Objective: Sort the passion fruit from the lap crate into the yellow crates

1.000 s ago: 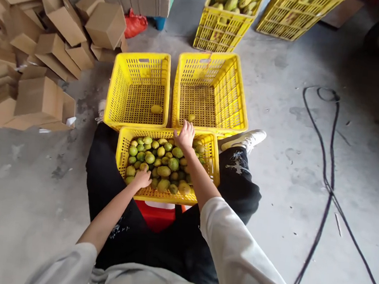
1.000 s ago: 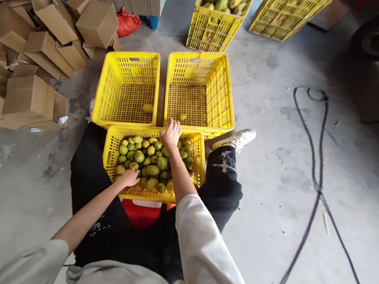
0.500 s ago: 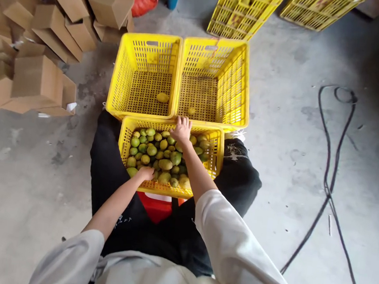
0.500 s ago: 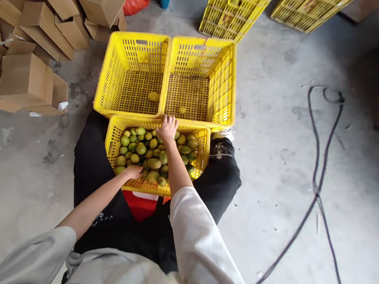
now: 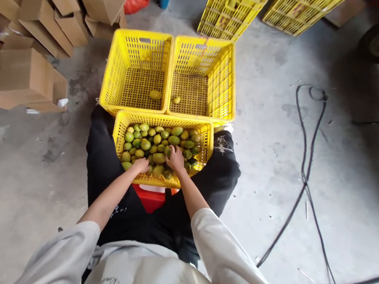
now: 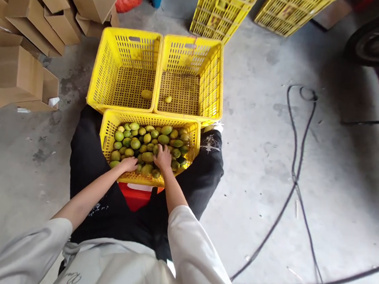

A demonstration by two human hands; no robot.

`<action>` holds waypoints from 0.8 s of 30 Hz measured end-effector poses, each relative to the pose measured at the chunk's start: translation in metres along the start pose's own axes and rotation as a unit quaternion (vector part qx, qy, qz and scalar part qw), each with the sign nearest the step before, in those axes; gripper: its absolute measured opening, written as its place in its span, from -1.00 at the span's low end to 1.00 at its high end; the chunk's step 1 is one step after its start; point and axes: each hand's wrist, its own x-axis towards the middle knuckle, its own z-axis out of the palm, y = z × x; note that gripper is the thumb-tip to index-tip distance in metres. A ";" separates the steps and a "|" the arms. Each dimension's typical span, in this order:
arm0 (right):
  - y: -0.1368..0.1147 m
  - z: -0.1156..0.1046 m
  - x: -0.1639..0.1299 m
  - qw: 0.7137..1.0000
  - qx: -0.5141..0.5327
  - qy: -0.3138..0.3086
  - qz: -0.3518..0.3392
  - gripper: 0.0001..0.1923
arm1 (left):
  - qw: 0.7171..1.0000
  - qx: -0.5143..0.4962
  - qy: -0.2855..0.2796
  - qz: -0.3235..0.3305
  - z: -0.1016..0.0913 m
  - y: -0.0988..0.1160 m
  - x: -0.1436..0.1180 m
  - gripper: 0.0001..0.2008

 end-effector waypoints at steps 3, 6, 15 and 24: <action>-0.003 -0.005 0.014 0.998 -0.012 0.021 -0.057 -0.39 | 0.999 -0.005 0.037 -0.027 -0.001 0.004 -0.001 -0.64; -0.008 -0.005 0.021 0.994 -0.037 -0.039 -0.099 -0.34 | 0.992 -0.018 0.103 -0.073 -0.007 0.006 -0.001 -0.61; -0.030 0.005 0.036 0.991 -0.117 -0.056 -0.011 -0.61 | 0.970 -0.084 0.208 -0.092 -0.026 -0.012 0.024 -0.41; -0.012 0.013 0.027 0.997 -0.057 0.031 0.042 -0.65 | 0.993 -0.020 0.109 -0.048 -0.050 -0.013 0.066 -0.46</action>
